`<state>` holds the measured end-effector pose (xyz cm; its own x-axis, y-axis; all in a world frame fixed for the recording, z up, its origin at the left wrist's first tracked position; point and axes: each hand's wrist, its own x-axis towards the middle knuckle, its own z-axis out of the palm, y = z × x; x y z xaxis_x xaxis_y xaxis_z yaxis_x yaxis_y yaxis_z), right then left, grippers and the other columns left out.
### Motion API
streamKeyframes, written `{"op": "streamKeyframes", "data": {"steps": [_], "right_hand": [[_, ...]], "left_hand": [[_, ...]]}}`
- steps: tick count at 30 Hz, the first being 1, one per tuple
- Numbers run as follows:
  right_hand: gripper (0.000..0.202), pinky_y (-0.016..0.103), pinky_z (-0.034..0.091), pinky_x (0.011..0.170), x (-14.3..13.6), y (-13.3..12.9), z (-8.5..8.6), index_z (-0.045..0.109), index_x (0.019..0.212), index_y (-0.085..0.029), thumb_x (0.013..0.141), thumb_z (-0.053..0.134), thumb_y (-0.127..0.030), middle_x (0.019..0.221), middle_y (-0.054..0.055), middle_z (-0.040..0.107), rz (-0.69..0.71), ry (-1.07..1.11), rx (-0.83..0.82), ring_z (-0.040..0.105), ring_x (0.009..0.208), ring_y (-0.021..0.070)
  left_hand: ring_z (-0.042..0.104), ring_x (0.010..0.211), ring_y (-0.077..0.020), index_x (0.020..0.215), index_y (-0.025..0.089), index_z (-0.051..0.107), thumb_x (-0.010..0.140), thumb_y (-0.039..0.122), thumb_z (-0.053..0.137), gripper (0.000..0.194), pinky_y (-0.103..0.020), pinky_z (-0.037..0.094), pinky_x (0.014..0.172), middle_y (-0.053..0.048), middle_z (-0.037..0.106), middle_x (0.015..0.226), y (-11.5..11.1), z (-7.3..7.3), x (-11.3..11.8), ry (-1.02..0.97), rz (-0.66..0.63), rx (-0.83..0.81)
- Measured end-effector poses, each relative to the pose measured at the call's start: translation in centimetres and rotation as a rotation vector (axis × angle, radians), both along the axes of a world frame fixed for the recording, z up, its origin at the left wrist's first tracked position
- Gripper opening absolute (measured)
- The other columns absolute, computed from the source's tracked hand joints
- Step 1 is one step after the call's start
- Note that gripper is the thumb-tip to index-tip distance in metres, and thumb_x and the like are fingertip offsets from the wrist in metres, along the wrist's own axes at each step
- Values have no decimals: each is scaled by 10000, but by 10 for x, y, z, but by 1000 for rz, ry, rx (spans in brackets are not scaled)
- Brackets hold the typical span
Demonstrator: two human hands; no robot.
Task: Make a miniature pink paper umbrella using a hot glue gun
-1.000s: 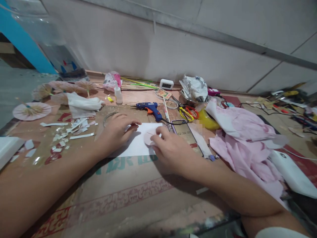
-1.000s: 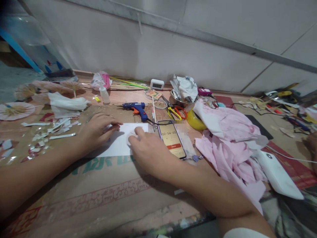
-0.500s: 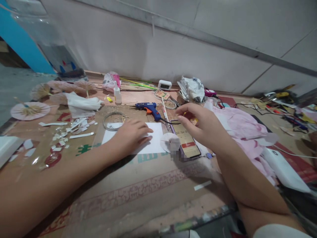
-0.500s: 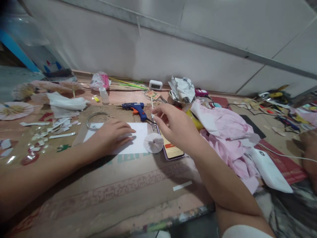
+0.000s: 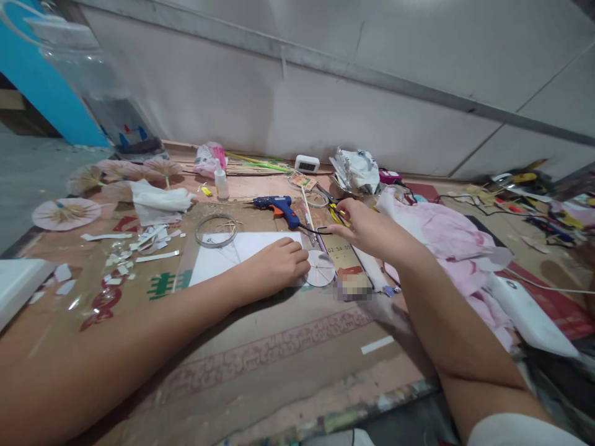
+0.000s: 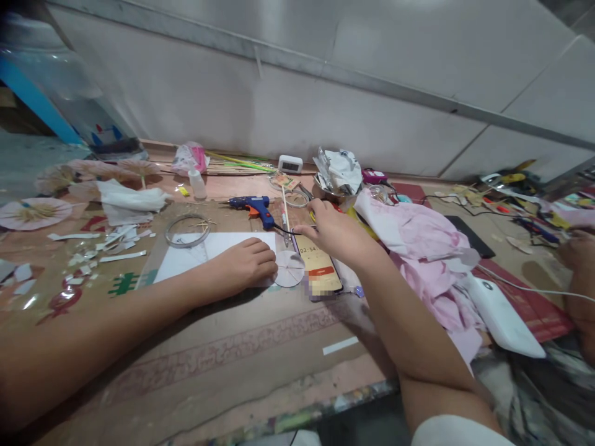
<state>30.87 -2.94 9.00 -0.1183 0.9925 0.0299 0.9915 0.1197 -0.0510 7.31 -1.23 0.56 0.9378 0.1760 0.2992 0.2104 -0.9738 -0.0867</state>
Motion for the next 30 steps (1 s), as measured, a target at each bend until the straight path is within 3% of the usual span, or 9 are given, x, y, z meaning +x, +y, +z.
{"op": "streamKeyframes", "data": {"steps": [4,9,12,14,17,20,26,30], "right_hand": [[650,417,526,796,12,4,-5,510,1341,-142,971,456,-674,1195,206,706,-59,9,-71,707,994,340],[743,408,528,773,14,-11,-8,454,1411,-121,950,466,-704,1107,211,748,-92,45,-143,729,931,360],[836,432,534,787,6,-25,-13,431,1457,-87,896,587,-687,1078,242,748,-102,49,-183,727,948,402],[910,456,537,838,1,-33,-18,408,1494,-88,854,647,-689,1178,271,716,-109,55,-168,707,1044,422],[969,489,508,982,-1,-42,-26,356,1551,-135,820,691,-677,1434,267,581,-92,56,-102,598,1285,421],[1019,528,450,1086,-4,-45,-34,312,1581,-133,804,705,-663,1556,261,459,-82,2,-79,454,1436,425],[894,567,446,1078,-15,-48,-45,326,1575,-85,869,644,-532,1529,292,468,-73,-90,-42,480,1404,444],[870,551,422,1119,-8,-46,-48,300,1589,-81,849,615,-413,1568,280,424,-103,-99,-50,441,1443,432]], "left_hand": [[563,862,-233,898,160,662,998,206,564,148,-381,401,852,-66,675,897,3,3,-7,-6,29,105],[572,926,-247,916,182,648,952,129,600,79,-376,392,872,-66,670,957,13,17,-48,41,142,134],[573,923,-256,922,176,651,953,118,581,96,-395,397,891,-76,670,974,15,11,-69,56,192,109],[572,908,-251,911,182,653,963,128,564,116,-407,395,917,-71,671,967,16,2,-76,15,205,82],[575,933,-251,915,189,655,974,159,562,114,-415,386,962,-65,676,985,16,-9,-78,-25,217,68],[580,947,-248,914,192,655,971,159,562,114,-420,379,995,-60,676,984,17,-12,-77,-40,209,70],[597,936,-240,908,186,653,974,133,516,161,-431,385,1012,-62,679,972,17,-11,-78,-49,200,30],[603,946,-231,899,193,654,961,124,524,159,-429,380,1031,-60,683,963,17,-11,-78,-57,197,-6]]}}
